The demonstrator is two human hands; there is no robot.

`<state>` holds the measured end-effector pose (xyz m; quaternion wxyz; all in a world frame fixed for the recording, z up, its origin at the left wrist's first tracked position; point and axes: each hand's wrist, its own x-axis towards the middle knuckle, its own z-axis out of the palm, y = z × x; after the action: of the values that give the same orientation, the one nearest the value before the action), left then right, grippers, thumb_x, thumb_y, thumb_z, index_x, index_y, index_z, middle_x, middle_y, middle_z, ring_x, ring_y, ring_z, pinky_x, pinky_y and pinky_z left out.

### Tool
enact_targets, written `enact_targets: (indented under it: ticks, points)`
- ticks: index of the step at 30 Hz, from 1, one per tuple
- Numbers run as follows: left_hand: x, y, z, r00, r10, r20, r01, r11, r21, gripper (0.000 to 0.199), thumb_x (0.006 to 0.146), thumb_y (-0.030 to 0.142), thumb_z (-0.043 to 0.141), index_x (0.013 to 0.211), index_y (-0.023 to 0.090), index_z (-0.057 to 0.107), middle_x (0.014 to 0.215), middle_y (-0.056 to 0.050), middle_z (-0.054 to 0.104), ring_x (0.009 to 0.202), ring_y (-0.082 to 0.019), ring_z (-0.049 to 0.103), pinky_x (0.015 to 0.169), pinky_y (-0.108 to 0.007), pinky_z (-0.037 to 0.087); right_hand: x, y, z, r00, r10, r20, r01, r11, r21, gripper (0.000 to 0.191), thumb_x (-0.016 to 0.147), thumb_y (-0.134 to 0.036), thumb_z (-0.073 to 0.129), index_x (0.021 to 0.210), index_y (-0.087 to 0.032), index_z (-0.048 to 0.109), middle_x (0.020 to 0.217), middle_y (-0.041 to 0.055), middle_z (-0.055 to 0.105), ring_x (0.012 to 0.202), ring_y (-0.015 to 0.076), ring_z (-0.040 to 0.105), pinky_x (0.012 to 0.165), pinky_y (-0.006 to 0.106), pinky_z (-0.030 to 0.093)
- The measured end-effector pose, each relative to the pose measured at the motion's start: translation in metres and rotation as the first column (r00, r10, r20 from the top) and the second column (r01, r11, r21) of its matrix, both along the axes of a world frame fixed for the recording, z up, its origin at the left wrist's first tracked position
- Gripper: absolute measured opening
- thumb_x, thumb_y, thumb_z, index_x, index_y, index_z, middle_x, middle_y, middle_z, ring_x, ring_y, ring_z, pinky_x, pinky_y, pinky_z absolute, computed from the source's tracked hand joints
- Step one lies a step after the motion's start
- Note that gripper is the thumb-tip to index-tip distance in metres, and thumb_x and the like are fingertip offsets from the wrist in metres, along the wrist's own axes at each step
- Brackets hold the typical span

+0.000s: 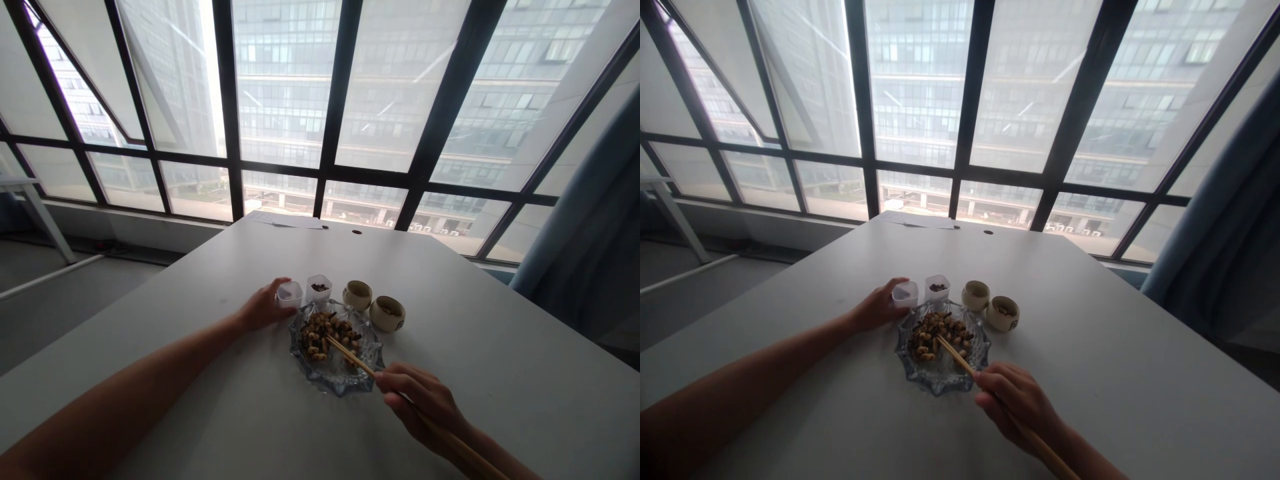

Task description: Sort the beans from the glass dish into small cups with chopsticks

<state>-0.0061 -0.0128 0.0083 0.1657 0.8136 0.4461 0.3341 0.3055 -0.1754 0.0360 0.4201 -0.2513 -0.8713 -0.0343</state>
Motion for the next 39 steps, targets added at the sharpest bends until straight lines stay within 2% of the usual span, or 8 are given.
enact_targets:
  ticks: [4, 8, 16, 24, 26, 29, 33, 39]
  points:
    - [0.000, 0.000, -0.001, 1.000, -0.006, -0.006, 0.006, 1.000, -0.002, 0.070, 0.073, 0.046, 0.072, 0.132, 0.018, 0.046, 0.093, -0.008, 0.071, 0.081, -0.023, 0.067, 0.076, -0.036, 0.052, 0.000, -0.001, -0.005, 0.991, 0.001, -0.135, -0.015, 0.994, -0.106, 0.027, 0.102, -0.036, 0.040, 0.098, -0.019, 0.061, 0.069, 0.0030, 0.062, 0.055, 0.0131, 0.061, 0.052, 0.022, 0.050]
    - [0.000, 0.002, -0.002, 1.000, -0.008, 0.007, 0.008, 1.000, 0.013, 0.071, 0.072, 0.046, 0.073, 0.132, 0.019, 0.047, 0.093, -0.008, 0.070, 0.082, -0.024, 0.067, 0.076, -0.036, 0.052, 0.002, 0.000, -0.013, 0.953, -0.086, -0.291, 0.017, 0.973, -0.231, 0.028, 0.101, -0.037, 0.043, 0.095, -0.019, 0.064, 0.065, 0.0020, 0.063, 0.052, 0.0138, 0.061, 0.049, 0.022, 0.050]
    - [0.000, 0.001, -0.001, 1.000, -0.003, -0.022, 0.003, 1.000, 0.021, 0.070, 0.074, 0.047, 0.071, 0.133, 0.018, 0.046, 0.088, -0.005, 0.069, 0.081, -0.023, 0.066, 0.076, -0.035, 0.051, -0.006, 0.002, -0.003, 0.960, -0.123, -0.250, 0.055, 0.964, -0.261, 0.022, 0.097, -0.027, 0.052, 0.086, -0.017, 0.068, 0.061, 0.0007, 0.061, 0.047, 0.0111, 0.057, 0.045, 0.019, 0.047]
    - [0.001, 0.002, -0.002, 1.000, 0.003, 0.003, -0.003, 1.000, 0.028, 0.070, 0.071, 0.045, 0.074, 0.132, 0.020, 0.048, 0.095, -0.007, 0.070, 0.084, -0.024, 0.068, 0.078, -0.036, 0.053, -0.001, 0.004, -0.003, 0.943, -0.145, -0.299, 0.059, 0.959, -0.277, 0.027, 0.097, -0.033, 0.053, 0.084, -0.017, 0.070, 0.054, 0.0004, 0.062, 0.043, 0.0119, 0.058, 0.043, 0.020, 0.049]
    - [0.001, 0.002, -0.004, 1.000, -0.004, 0.019, 0.003, 0.998, 0.068, 0.071, 0.070, 0.043, 0.075, 0.132, 0.021, 0.048, 0.106, -0.010, 0.069, 0.092, -0.026, 0.068, 0.082, -0.039, 0.053, 0.000, 0.007, -0.004, 0.902, -0.196, -0.386, 0.064, 0.942, -0.329, 0.030, 0.097, -0.036, 0.054, 0.081, -0.017, 0.071, 0.053, 0.0007, 0.063, 0.041, 0.0125, 0.059, 0.041, 0.021, 0.050]
    - [0.002, 0.001, -0.005, 0.999, -0.016, 0.030, 0.011, 0.990, 0.143, 0.072, 0.070, 0.040, 0.076, 0.134, 0.021, 0.047, 0.124, -0.015, 0.063, 0.109, -0.030, 0.064, 0.092, -0.044, 0.051, 0.002, 0.014, -0.002, 0.769, -0.314, -0.556, 0.045, 0.895, -0.443, 0.036, 0.095, -0.044, 0.056, 0.078, -0.016, 0.071, 0.050, 0.0010, 0.062, 0.038, 0.0132, 0.057, 0.036, 0.023, 0.048]
    - [0.003, 0.001, -0.004, 1.000, 0.009, 0.023, -0.012, 0.991, 0.135, 0.073, 0.071, 0.039, 0.075, 0.135, 0.018, 0.046, 0.127, -0.018, 0.062, 0.112, -0.033, 0.062, 0.096, -0.049, 0.049, 0.003, 0.028, 0.007, 0.662, -0.365, -0.654, 0.007, 0.876, -0.482, 0.040, 0.090, -0.052, 0.060, 0.080, -0.015, 0.072, 0.051, 0.0019, 0.063, 0.039, 0.0144, 0.058, 0.036, 0.025, 0.048]
    - [0.003, 0.004, -0.007, 0.999, 0.010, 0.032, -0.014, 0.991, 0.130, 0.072, 0.070, 0.041, 0.076, 0.133, 0.020, 0.047, 0.124, -0.016, 0.063, 0.111, -0.032, 0.062, 0.096, -0.048, 0.049, -0.009, 0.063, 0.030, 0.745, -0.326, -0.582, 0.102, 0.918, -0.383, 0.037, 0.090, -0.049, 0.061, 0.079, -0.016, 0.072, 0.056, 0.0023, 0.065, 0.044, 0.0130, 0.059, 0.042, 0.025, 0.050]
